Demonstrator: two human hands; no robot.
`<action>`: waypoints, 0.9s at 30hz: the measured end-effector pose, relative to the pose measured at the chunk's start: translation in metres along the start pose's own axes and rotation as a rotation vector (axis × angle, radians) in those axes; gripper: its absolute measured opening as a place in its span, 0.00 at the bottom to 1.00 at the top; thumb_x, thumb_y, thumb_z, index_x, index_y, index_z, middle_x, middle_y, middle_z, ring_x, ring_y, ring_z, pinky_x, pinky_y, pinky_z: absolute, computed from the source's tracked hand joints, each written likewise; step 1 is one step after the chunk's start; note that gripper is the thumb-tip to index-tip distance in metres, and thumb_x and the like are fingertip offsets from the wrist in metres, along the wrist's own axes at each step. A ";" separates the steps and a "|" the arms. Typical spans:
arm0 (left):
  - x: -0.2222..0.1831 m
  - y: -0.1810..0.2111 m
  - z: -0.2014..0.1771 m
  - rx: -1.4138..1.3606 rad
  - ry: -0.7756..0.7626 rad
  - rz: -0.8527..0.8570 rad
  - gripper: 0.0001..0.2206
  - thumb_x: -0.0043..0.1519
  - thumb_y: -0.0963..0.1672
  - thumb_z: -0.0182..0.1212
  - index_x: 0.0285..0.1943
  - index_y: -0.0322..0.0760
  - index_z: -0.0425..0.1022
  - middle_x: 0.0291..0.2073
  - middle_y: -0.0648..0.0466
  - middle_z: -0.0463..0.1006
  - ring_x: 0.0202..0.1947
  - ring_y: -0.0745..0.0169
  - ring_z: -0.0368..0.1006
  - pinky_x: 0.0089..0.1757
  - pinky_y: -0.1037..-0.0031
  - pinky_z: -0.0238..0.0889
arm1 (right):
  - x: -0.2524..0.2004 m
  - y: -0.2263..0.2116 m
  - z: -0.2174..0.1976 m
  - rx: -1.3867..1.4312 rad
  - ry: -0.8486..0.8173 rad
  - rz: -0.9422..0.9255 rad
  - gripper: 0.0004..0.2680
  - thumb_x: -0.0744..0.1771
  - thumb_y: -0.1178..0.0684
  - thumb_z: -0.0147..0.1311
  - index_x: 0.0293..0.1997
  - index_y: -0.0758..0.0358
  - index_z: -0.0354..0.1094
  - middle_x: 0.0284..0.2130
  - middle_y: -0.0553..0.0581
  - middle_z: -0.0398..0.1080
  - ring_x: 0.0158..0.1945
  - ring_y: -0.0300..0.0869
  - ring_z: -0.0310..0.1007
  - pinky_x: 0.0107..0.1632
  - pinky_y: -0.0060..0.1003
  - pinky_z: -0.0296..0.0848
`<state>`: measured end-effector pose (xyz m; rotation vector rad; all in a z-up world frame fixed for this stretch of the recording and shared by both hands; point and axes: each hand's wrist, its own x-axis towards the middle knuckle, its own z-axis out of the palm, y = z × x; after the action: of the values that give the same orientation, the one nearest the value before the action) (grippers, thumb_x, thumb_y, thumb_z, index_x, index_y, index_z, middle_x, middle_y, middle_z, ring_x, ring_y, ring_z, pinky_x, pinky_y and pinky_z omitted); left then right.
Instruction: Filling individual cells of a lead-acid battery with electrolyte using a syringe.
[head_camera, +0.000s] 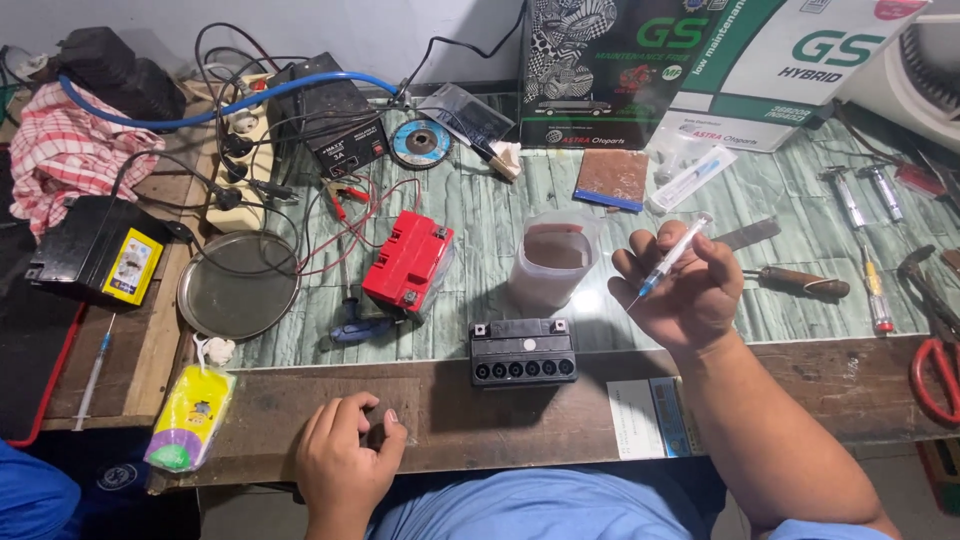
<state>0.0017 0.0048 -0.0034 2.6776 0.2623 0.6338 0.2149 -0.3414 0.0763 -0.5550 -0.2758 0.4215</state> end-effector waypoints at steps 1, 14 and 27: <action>-0.001 0.000 0.000 0.010 0.014 0.003 0.07 0.56 0.47 0.60 0.36 0.42 0.77 0.21 0.60 0.64 0.25 0.60 0.66 0.34 0.65 0.66 | -0.001 0.000 0.000 -0.002 -0.064 0.005 0.09 0.67 0.45 0.52 0.39 0.57 0.74 0.26 0.50 0.54 0.31 0.43 0.48 0.33 0.35 0.53; 0.000 0.007 -0.005 0.000 0.001 -0.009 0.07 0.55 0.47 0.64 0.38 0.44 0.78 0.21 0.60 0.65 0.26 0.58 0.65 0.32 0.64 0.63 | -0.002 0.002 -0.005 -0.006 -0.125 0.021 0.10 0.68 0.46 0.50 0.41 0.58 0.75 0.28 0.51 0.56 0.33 0.43 0.49 0.35 0.36 0.53; 0.007 0.089 -0.029 -1.049 -0.617 0.390 0.14 0.68 0.48 0.59 0.57 0.36 0.79 0.45 0.47 0.74 0.48 0.54 0.75 0.52 0.67 0.68 | -0.016 -0.007 0.023 -0.090 -0.219 -0.068 0.11 0.70 0.46 0.45 0.43 0.60 0.73 0.28 0.53 0.57 0.31 0.44 0.51 0.34 0.37 0.53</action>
<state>0.0031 -0.0657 0.0591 1.7455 -0.6083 -0.0314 0.1950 -0.3434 0.0966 -0.5861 -0.5247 0.4054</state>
